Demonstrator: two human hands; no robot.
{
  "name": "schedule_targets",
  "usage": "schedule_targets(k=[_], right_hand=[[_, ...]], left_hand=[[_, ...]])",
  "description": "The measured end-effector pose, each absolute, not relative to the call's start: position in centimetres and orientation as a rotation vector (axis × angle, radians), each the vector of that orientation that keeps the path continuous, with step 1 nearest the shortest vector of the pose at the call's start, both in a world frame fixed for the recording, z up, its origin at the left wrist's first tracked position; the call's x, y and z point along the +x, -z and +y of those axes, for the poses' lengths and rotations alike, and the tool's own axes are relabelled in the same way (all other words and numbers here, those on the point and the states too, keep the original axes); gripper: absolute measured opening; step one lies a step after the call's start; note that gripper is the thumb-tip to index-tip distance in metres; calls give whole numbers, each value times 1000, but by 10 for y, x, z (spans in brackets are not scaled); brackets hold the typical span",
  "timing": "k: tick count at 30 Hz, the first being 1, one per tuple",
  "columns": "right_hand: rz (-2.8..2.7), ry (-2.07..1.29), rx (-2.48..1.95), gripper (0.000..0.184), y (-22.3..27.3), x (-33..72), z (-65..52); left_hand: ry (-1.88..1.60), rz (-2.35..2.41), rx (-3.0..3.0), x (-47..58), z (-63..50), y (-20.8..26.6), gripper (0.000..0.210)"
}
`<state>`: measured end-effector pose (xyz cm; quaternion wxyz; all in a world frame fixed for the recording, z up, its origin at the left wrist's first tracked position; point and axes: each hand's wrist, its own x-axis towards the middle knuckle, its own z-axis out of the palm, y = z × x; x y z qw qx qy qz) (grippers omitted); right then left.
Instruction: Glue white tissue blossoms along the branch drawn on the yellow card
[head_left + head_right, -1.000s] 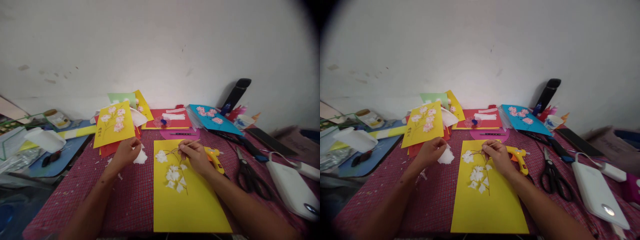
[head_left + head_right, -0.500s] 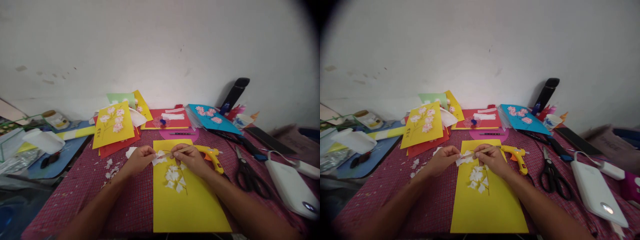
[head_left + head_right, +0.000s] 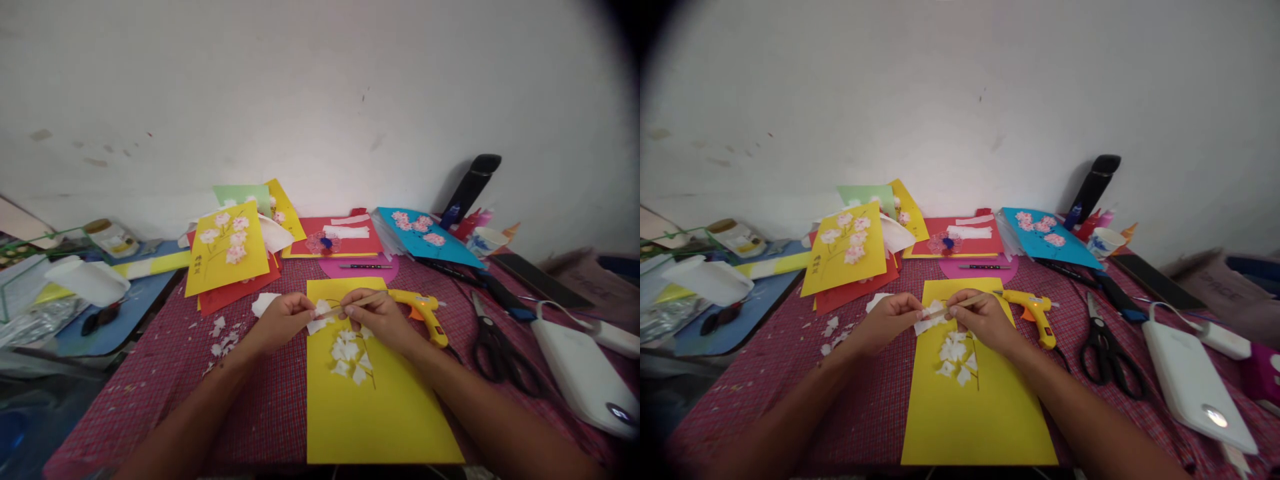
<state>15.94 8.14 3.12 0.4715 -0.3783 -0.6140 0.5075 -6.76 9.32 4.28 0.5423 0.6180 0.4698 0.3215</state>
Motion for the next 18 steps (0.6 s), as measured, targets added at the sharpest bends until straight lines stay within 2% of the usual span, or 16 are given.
schedule_targets(k=[4, 8, 18], right_hand=[[-1516, -1195, -956, 21, -31, 160, 82], [-1493, -1190, -966, 21, -28, 162, 84], [-1428, -1228, -951, 20, -32, 163, 84]], left_hand=[[-781, 1040, 1326, -68, 93, -43, 15], [-789, 878, 1172, -70, 94, -40, 29], [-792, 839, 1170, -73, 97, -32, 34]])
